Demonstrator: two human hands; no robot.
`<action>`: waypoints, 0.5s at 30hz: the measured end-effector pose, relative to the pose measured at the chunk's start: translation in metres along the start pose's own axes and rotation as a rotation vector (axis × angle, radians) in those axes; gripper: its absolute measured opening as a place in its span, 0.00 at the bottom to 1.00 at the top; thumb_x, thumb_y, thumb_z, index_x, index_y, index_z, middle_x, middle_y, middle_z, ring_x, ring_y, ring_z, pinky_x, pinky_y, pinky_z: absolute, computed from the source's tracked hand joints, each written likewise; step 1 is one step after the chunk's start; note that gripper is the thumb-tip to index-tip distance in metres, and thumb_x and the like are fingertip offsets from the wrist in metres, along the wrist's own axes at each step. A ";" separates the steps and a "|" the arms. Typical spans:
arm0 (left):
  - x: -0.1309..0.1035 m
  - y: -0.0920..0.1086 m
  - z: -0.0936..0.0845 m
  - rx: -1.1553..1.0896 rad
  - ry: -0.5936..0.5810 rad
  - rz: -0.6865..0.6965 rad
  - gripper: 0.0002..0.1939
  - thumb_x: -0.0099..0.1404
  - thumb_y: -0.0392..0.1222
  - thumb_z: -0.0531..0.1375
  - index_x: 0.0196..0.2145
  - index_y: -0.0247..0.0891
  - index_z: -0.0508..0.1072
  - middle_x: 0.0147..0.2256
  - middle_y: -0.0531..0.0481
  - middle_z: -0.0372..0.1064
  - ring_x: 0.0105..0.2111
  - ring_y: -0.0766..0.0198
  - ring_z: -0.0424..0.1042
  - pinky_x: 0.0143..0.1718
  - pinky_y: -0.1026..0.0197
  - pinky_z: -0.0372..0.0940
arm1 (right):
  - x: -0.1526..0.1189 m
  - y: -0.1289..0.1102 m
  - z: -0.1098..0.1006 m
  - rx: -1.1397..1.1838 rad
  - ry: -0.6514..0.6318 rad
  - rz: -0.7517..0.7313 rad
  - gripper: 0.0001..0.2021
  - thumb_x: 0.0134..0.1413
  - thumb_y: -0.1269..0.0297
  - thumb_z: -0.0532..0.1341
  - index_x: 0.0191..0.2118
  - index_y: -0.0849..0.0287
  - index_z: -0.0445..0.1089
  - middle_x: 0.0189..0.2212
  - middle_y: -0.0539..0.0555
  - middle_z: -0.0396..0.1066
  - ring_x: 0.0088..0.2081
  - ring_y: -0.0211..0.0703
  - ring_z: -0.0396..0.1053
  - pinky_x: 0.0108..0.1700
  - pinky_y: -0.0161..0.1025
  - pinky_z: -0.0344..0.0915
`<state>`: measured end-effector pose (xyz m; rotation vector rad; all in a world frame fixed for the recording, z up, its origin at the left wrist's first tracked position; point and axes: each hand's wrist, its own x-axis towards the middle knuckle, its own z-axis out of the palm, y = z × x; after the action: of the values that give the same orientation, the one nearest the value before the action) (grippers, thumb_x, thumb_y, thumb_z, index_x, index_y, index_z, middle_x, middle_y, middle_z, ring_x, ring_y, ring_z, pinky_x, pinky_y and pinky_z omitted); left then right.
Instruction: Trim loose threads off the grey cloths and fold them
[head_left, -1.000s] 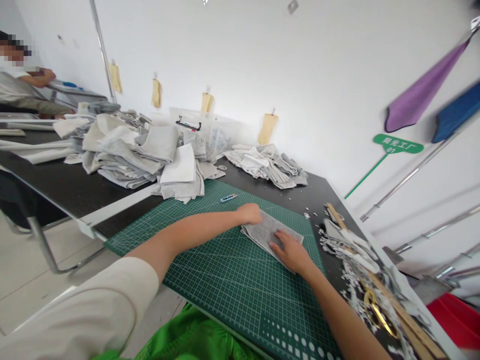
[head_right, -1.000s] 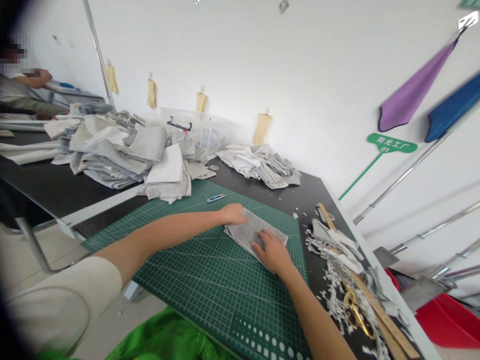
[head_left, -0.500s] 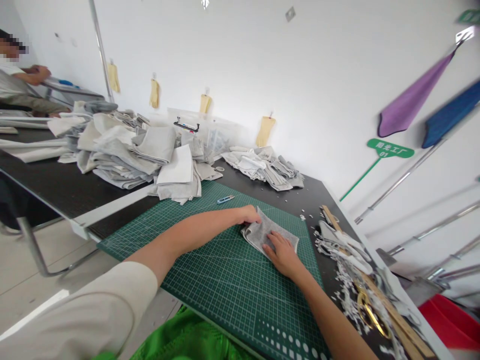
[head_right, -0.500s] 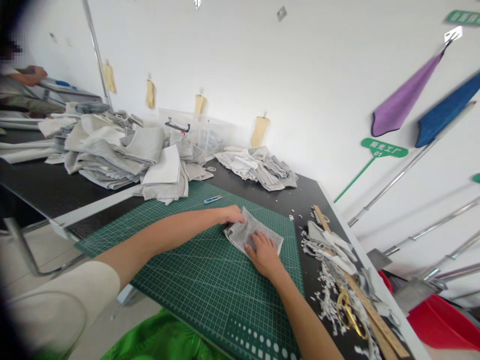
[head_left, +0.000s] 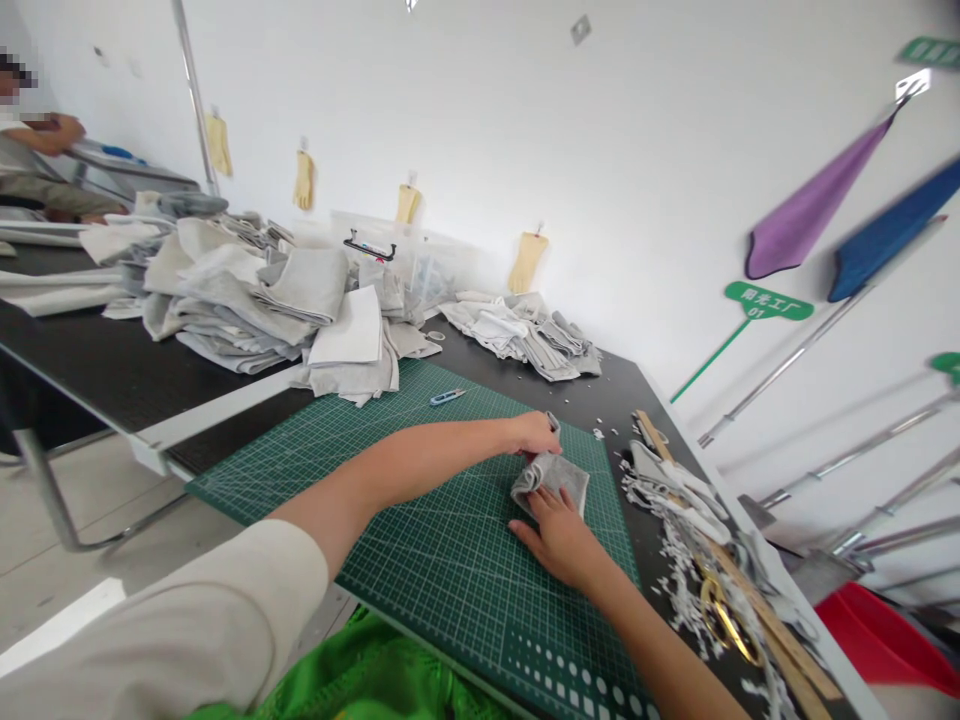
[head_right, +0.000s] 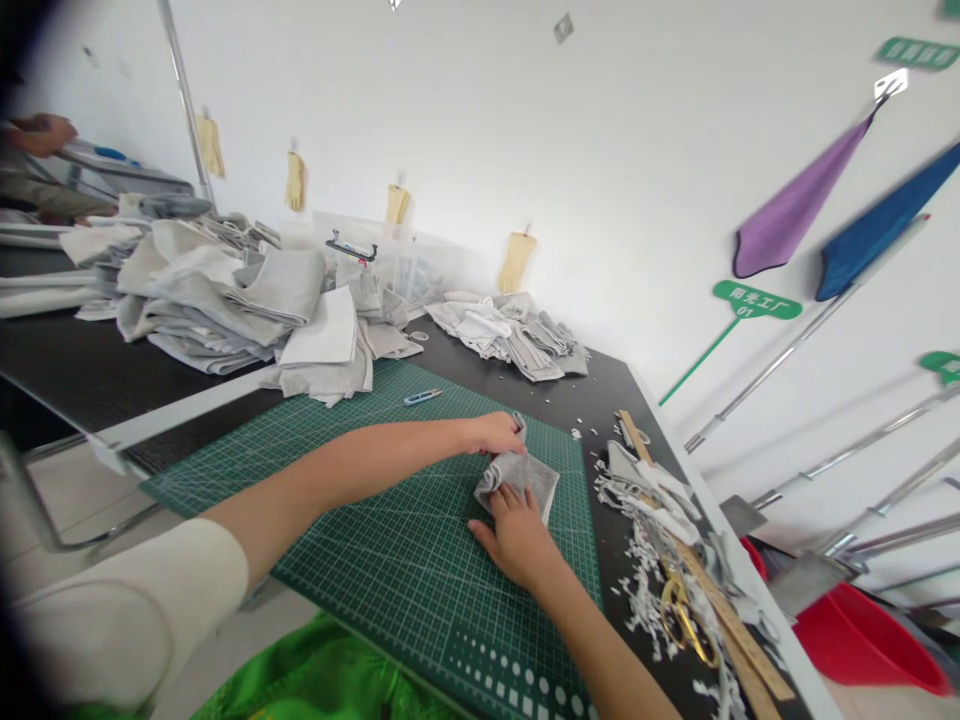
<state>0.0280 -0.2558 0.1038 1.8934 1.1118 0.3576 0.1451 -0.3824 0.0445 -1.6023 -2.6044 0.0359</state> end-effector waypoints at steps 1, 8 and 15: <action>0.000 0.004 0.005 0.004 -0.011 0.004 0.07 0.53 0.42 0.61 0.26 0.34 0.70 0.16 0.55 0.60 0.15 0.69 0.60 0.16 0.67 0.53 | -0.004 -0.002 0.000 -0.017 0.026 -0.024 0.25 0.59 0.51 0.52 0.55 0.65 0.62 0.55 0.66 0.62 0.57 0.57 0.59 0.60 0.58 0.51; -0.005 0.021 0.030 0.006 -0.143 0.006 0.16 0.52 0.50 0.62 0.26 0.32 0.73 0.19 0.48 0.67 0.16 0.65 0.66 0.17 0.65 0.58 | -0.037 -0.008 0.004 -0.146 0.279 -0.392 0.10 0.59 0.64 0.53 0.41 0.61 0.69 0.39 0.62 0.72 0.41 0.48 0.70 0.44 0.46 0.65; 0.005 0.010 0.016 0.064 0.053 0.005 0.15 0.59 0.47 0.56 0.34 0.32 0.74 0.28 0.44 0.72 0.24 0.64 0.71 0.22 0.66 0.61 | -0.045 -0.007 -0.001 -0.219 0.423 -0.409 0.11 0.58 0.66 0.54 0.25 0.58 0.64 0.20 0.52 0.65 0.23 0.37 0.61 0.28 0.38 0.53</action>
<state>0.0459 -0.2627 0.1016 1.9535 1.1661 0.3815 0.1595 -0.4258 0.0435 -0.9527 -2.5881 -0.5640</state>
